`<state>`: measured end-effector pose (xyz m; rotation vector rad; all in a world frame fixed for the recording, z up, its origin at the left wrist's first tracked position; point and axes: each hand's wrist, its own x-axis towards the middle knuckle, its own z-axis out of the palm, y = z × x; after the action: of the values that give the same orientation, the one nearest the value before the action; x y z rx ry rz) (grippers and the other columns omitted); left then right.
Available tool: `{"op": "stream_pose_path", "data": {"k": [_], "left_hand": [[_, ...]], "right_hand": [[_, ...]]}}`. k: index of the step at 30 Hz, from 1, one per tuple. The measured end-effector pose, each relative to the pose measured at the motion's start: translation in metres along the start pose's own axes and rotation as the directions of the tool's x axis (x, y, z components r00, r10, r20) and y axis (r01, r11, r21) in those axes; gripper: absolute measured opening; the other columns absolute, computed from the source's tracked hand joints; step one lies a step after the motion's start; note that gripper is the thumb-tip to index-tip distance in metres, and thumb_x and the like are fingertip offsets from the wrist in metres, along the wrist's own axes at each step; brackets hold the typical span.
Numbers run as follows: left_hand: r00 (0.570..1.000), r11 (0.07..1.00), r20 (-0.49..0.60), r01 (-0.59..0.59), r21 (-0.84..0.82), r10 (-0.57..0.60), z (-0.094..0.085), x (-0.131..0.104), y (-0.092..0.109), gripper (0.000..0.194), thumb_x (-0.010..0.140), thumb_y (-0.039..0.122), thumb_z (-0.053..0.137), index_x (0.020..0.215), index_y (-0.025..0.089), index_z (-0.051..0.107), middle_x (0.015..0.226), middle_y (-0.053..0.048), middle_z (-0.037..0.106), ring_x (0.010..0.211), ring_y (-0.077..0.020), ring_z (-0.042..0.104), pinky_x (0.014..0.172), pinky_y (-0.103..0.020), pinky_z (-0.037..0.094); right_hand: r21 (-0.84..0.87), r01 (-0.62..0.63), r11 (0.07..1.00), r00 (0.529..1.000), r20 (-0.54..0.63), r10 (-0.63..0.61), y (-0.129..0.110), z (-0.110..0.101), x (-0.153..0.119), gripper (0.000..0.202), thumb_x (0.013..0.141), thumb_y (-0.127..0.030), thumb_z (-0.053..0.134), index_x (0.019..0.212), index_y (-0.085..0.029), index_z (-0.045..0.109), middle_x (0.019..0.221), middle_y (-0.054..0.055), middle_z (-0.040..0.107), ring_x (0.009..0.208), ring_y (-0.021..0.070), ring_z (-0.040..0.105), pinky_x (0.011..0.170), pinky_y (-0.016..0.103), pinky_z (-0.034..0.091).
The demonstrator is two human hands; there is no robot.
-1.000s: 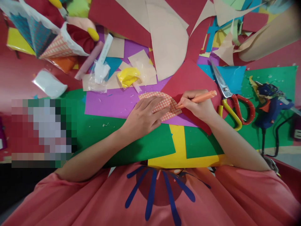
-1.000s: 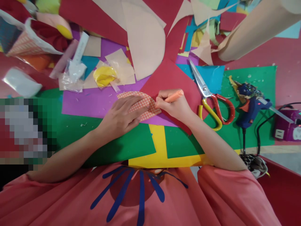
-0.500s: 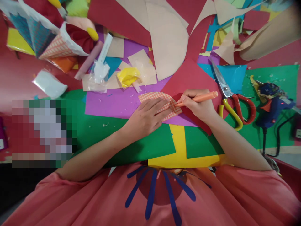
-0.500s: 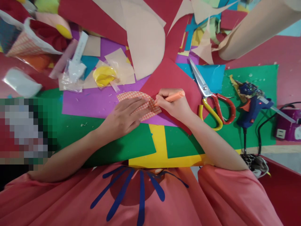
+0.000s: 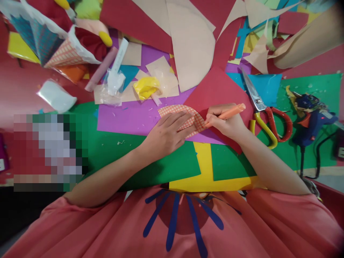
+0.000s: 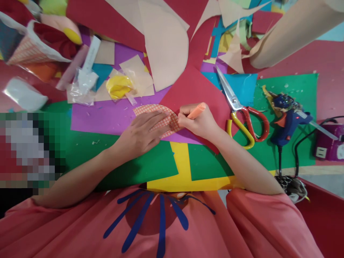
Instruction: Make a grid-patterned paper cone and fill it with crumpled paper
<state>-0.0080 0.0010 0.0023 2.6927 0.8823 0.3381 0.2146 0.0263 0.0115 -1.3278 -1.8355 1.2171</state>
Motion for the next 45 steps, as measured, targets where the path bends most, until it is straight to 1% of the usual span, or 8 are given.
{"op": "stream_pose_path", "data": {"k": [4, 7, 11, 14, 22, 34, 40, 45], "left_hand": [[1.000, 0.999, 0.014, 0.021, -0.025, -0.021, 0.0001, 0.0003, 0.0001, 0.039, 0.092, 0.016, 0.043, 0.129, 0.021, 0.056, 0.138, -0.014, 0.055, 0.131, -0.0283, 0.049, 0.106, -0.049, 0.043], [1.000, 1.000, 0.020, 0.021, -0.021, -0.021, 0.0001, 0.0001, 0.0000, 0.039, 0.092, 0.016, 0.044, 0.129, 0.021, 0.056, 0.139, -0.013, 0.054, 0.131, -0.0286, 0.049, 0.107, -0.049, 0.043], [1.000, 1.000, 0.017, 0.011, -0.023, -0.011, 0.0008, -0.0010, -0.0010, 0.041, 0.093, 0.016, 0.045, 0.132, 0.023, 0.054, 0.141, -0.012, 0.052, 0.131, -0.0280, 0.048, 0.107, -0.049, 0.043], [1.000, 1.000, 0.008, 0.006, -0.011, -0.005, 0.0017, -0.0020, -0.0018, 0.039, 0.093, 0.017, 0.046, 0.131, 0.023, 0.055, 0.141, -0.011, 0.053, 0.130, -0.0277, 0.049, 0.106, -0.048, 0.043], [1.000, 1.000, 0.004, -0.014, 0.017, 0.014, 0.0008, -0.0019, -0.0019, 0.036, 0.092, 0.018, 0.047, 0.127, 0.021, 0.058, 0.139, -0.012, 0.053, 0.129, -0.0287, 0.050, 0.105, -0.048, 0.045], [1.000, 1.000, 0.015, 0.008, -0.023, -0.008, 0.0011, -0.0012, -0.0016, 0.037, 0.092, 0.016, 0.046, 0.127, 0.021, 0.058, 0.139, -0.012, 0.054, 0.132, -0.0275, 0.047, 0.106, -0.049, 0.043], [1.000, 1.000, 0.008, -0.005, 0.007, 0.005, 0.0013, -0.0009, -0.0014, 0.037, 0.092, 0.015, 0.046, 0.127, 0.019, 0.058, 0.138, -0.013, 0.054, 0.130, -0.0282, 0.049, 0.106, -0.048, 0.045], [1.000, 1.000, 0.008, -0.015, 0.012, 0.015, 0.0006, -0.0005, -0.0018, 0.040, 0.091, 0.015, 0.046, 0.130, 0.019, 0.056, 0.138, -0.014, 0.054, 0.129, -0.0301, 0.050, 0.104, -0.050, 0.046]], "right_hand": [[0.008, -0.001, 1.000, 1.000, 0.027, 0.000, -0.0003, -0.0012, 0.0001, 0.026, 0.069, -0.016, 0.051, 0.044, -0.018, 0.043, 0.043, -0.004, 0.045, 0.043, 0.0071, 0.038, 0.045, 0.026, 0.024], [0.106, -0.011, 0.994, 1.000, 0.030, 0.008, -0.0011, -0.0016, -0.0003, 0.024, 0.068, -0.014, 0.050, 0.045, -0.018, 0.047, 0.044, -0.003, 0.050, 0.043, 0.0078, 0.043, 0.044, 0.025, 0.027], [0.240, -0.024, 0.971, 0.989, -0.139, 0.058, -0.0010, 0.0000, -0.0011, 0.025, 0.077, -0.016, 0.049, 0.054, -0.017, 0.059, 0.052, -0.001, 0.058, 0.048, 0.0080, 0.050, 0.047, 0.024, 0.035], [0.202, -0.009, 0.979, 0.974, -0.220, 0.054, 0.0015, 0.0016, -0.0012, 0.025, 0.085, -0.023, 0.053, 0.065, -0.017, 0.066, 0.055, -0.002, 0.059, 0.049, 0.0076, 0.051, 0.050, 0.024, 0.038], [0.095, 0.010, 0.995, 0.981, -0.196, 0.009, 0.0037, 0.0023, 0.0000, 0.022, 0.086, -0.021, 0.056, 0.070, -0.016, 0.069, 0.058, -0.002, 0.060, 0.053, 0.0078, 0.053, 0.052, 0.024, 0.038], [0.061, 0.009, 0.998, 0.982, -0.188, 0.002, 0.0008, 0.0026, 0.0009, 0.021, 0.085, -0.022, 0.055, 0.068, -0.016, 0.067, 0.061, 0.000, 0.062, 0.056, 0.0091, 0.054, 0.055, 0.025, 0.039], [0.077, -0.020, 0.997, 0.985, -0.169, 0.032, 0.0007, 0.0013, 0.0010, 0.023, 0.080, -0.019, 0.054, 0.058, -0.016, 0.060, 0.053, -0.002, 0.054, 0.051, 0.0076, 0.048, 0.050, 0.024, 0.034], [0.187, -0.054, 0.981, 0.985, -0.154, 0.084, 0.0004, 0.0009, 0.0013, 0.025, 0.079, -0.014, 0.048, 0.055, -0.017, 0.055, 0.054, -0.002, 0.055, 0.049, 0.0071, 0.047, 0.049, 0.023, 0.036]]}}
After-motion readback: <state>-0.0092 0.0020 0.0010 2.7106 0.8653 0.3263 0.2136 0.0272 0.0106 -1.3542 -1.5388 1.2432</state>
